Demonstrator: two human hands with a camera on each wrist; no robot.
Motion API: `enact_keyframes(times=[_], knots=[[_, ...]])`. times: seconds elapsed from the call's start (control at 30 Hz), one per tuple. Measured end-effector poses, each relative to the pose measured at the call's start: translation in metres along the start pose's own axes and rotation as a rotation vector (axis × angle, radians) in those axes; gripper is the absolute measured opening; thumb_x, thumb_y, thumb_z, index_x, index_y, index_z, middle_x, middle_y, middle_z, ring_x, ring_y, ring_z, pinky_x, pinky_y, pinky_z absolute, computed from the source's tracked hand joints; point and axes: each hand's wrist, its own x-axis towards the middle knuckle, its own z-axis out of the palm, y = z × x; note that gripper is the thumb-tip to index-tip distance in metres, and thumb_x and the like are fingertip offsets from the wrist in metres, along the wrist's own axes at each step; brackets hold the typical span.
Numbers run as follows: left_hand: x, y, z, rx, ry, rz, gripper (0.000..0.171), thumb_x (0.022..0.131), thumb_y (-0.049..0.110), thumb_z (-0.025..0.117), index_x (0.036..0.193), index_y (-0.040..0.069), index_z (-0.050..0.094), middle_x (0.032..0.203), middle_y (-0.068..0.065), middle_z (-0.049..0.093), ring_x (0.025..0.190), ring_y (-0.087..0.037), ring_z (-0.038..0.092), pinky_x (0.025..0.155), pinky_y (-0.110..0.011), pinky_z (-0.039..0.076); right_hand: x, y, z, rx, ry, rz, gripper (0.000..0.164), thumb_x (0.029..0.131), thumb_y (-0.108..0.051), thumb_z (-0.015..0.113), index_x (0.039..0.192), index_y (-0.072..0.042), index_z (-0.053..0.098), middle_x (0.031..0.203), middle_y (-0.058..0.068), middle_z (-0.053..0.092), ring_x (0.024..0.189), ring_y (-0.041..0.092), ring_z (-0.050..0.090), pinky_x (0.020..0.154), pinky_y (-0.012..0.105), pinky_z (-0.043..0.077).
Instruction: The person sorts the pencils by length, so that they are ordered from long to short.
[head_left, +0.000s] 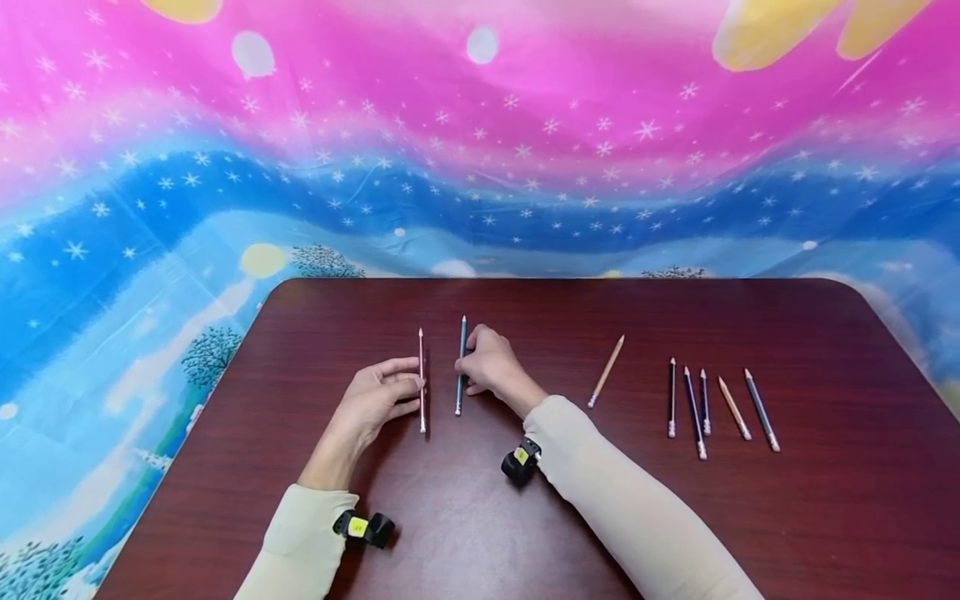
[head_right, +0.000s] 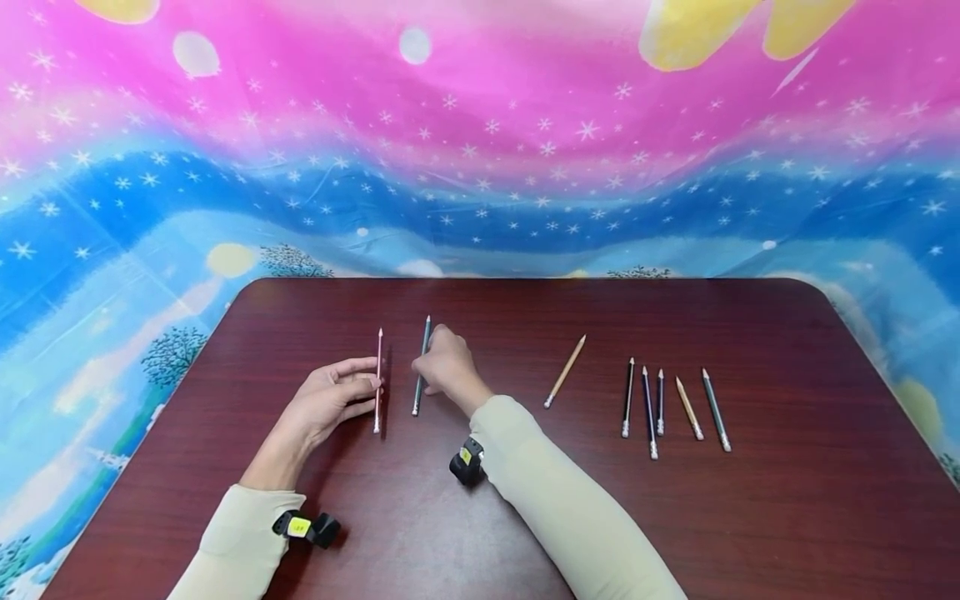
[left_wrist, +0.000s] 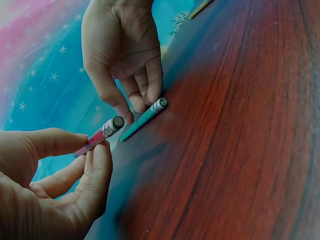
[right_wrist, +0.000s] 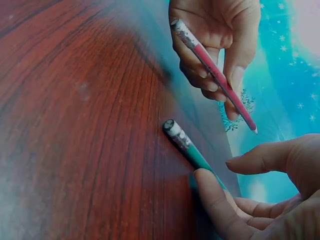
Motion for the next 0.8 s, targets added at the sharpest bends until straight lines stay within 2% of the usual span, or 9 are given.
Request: enact_keyframes(times=[0.23, 0.5, 0.8], knots=[[0.003, 0.0, 0.004, -0.006, -0.009, 0.001, 0.05, 0.1, -0.001, 0.062, 0.148, -0.004, 0.052, 0.1, -0.002, 0.073, 0.09, -0.007, 0.068, 0.077, -0.023, 0.06, -0.007, 0.003, -0.013, -0.003, -0.001, -0.023, 0.035, 0.089, 0.003, 0.068, 0.121, 0.004, 0.054, 0.096, 0.017, 0.06, 0.062, 0.021, 0.061, 0.055, 0.033, 0.061], [0.009, 0.0, 0.016, -0.018, -0.007, 0.014, 0.05, 0.096, -0.004, 0.062, 0.145, -0.005, 0.054, 0.099, -0.003, 0.074, 0.09, -0.008, 0.069, 0.077, -0.023, 0.061, -0.018, 0.01, -0.035, -0.006, 0.003, -0.031, 0.038, 0.087, 0.0, 0.067, 0.123, 0.002, 0.056, 0.087, 0.011, 0.06, 0.065, 0.021, 0.061, 0.057, 0.032, 0.059], [0.015, 0.009, 0.035, 0.064, 0.019, 0.043, 0.048, 0.092, -0.004, 0.064, 0.139, -0.004, 0.061, 0.094, -0.008, 0.074, 0.081, -0.008, 0.07, 0.072, -0.022, 0.06, -0.036, 0.019, -0.059, -0.042, 0.002, -0.063, 0.04, 0.09, -0.003, 0.069, 0.128, 0.002, 0.056, 0.087, 0.011, 0.065, 0.07, 0.024, 0.065, 0.061, 0.032, 0.059]])
